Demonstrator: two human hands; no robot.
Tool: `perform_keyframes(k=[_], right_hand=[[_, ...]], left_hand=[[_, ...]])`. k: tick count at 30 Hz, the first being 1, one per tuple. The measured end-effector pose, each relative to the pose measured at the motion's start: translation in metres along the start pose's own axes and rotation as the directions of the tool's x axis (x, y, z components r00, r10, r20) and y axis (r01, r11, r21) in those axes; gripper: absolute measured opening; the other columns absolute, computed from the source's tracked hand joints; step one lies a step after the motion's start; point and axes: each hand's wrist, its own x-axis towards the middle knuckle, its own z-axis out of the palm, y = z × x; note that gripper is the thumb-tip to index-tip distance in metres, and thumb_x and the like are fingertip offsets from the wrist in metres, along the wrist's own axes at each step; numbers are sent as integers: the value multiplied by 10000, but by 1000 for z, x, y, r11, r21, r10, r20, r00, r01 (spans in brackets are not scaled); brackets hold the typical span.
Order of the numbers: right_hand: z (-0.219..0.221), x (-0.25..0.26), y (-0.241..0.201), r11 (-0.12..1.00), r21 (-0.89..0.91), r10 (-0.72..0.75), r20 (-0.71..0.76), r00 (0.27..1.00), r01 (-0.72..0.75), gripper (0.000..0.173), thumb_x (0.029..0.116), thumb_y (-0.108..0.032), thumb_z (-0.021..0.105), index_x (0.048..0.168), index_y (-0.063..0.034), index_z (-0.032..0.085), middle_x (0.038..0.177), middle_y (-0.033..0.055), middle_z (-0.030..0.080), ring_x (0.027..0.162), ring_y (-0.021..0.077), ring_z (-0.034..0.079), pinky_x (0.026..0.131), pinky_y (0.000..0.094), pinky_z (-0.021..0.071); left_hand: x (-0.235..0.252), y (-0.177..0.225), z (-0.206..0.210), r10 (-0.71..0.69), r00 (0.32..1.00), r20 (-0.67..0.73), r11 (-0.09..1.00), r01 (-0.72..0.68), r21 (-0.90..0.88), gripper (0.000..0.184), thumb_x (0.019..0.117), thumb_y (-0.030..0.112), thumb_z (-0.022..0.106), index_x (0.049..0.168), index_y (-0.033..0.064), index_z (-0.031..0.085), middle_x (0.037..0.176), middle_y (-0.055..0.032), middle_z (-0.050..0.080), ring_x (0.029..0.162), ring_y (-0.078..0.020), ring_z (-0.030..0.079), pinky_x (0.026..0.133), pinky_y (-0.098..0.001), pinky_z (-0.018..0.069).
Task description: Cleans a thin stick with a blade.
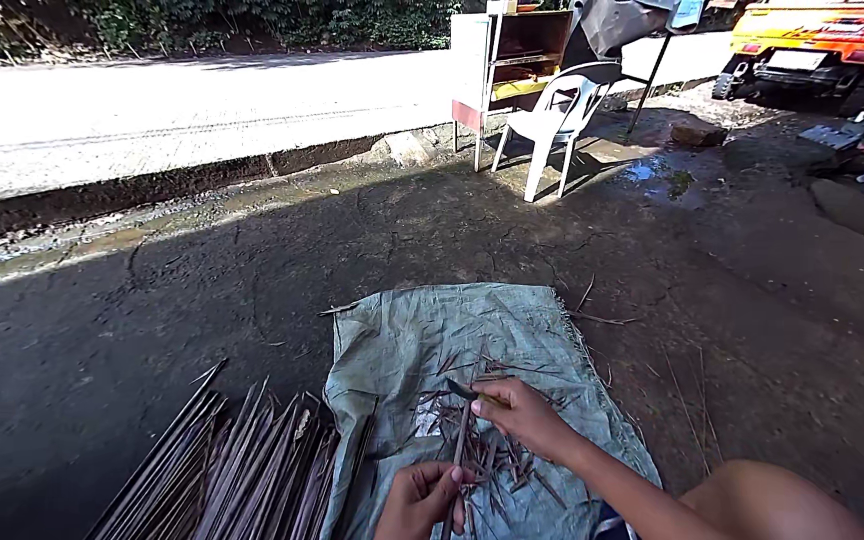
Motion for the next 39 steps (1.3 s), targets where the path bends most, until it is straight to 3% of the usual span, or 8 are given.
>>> perform_keyframes(k=[4, 6, 12, 20, 27, 30, 34, 39], right_hand=[[-11, 7, 2, 1000, 23, 8, -103, 995, -5, 406, 1073, -242, 525, 1409, -24, 591, 861, 68, 621, 668, 127, 495, 679, 341, 458], [-19, 10, 1, 995, 98, -14, -134, 991, 27, 382, 1073, -198, 526, 1398, -8, 589, 768, -2, 554, 588, 57, 431, 579, 255, 404], [-12, 1, -7, 986, 162, 24, 82, 996, -37, 340, 1065, -148, 534, 1351, 25, 596, 694, -48, 481, 540, 12, 376, 529, 203, 343], [-18, 10, 0, 991, 134, 5, 9, 1000, -6, 375, 1071, -173, 531, 1396, 12, 567, 744, -26, 508, 566, 27, 387, 553, 221, 364], [-10, 2, -2, 986, 164, -31, 154, 988, 5, 326, 1055, -135, 544, 1317, 51, 600, 681, -64, 469, 530, -9, 365, 515, 181, 330], [-11, 7, 2, 997, 67, -50, 83, 995, 44, 343, 1051, -184, 559, 1321, 18, 624, 763, -12, 552, 595, 36, 428, 589, 235, 398], [-18, 10, 0, 988, -135, -78, -27, 997, 73, 407, 1069, -270, 535, 1396, -45, 626, 1132, 182, 709, 941, 260, 659, 897, 487, 507], [-49, 23, 10, 993, -121, -37, -223, 974, 10, 387, 1080, -265, 513, 1407, -88, 621, 960, 109, 671, 752, 188, 563, 755, 423, 483]], left_hand=[[0, 0, 1, 9, 1000, -2, 1000, -9, 4, 249, 1005, -45, 499, 954, 17, 734, 641, 58, 693, 575, -18, 654, 646, -191, 573], [-1, -1, 1, 10, 1000, 6, 1000, -10, 9, 254, 1006, -46, 491, 960, 18, 733, 639, 64, 691, 576, -15, 654, 650, -191, 575], [-1, 2, 0, 14, 1000, -11, 1000, -14, 6, 269, 1006, -53, 482, 952, 23, 734, 626, 67, 683, 570, -23, 655, 663, -205, 586], [-2, 1, -1, 15, 1000, -10, 1000, -15, 4, 269, 1002, -56, 489, 945, 26, 739, 630, 66, 690, 567, -14, 653, 642, -191, 576], [-1, 1, -2, 15, 1000, 7, 1000, -15, -3, 305, 1030, -23, 427, 944, 41, 713, 621, 87, 658, 579, -25, 648, 684, -222, 589], [2, 2, -2, 6, 1000, -1, 999, -6, -36, 319, 1037, -9, 410, 936, 45, 708, 605, 90, 640, 575, -37, 646, 693, -243, 599], [3, 3, -4, -18, 1000, 14, 997, 19, -73, 335, 1040, -2, 401, 915, 48, 707, 599, 79, 633, 581, -54, 650, 702, -257, 602], [0, 1, -4, -22, 998, 55, 997, 26, -77, 338, 1036, -5, 404, 905, 66, 707, 613, 85, 647, 596, -46, 657, 726, -260, 603]])
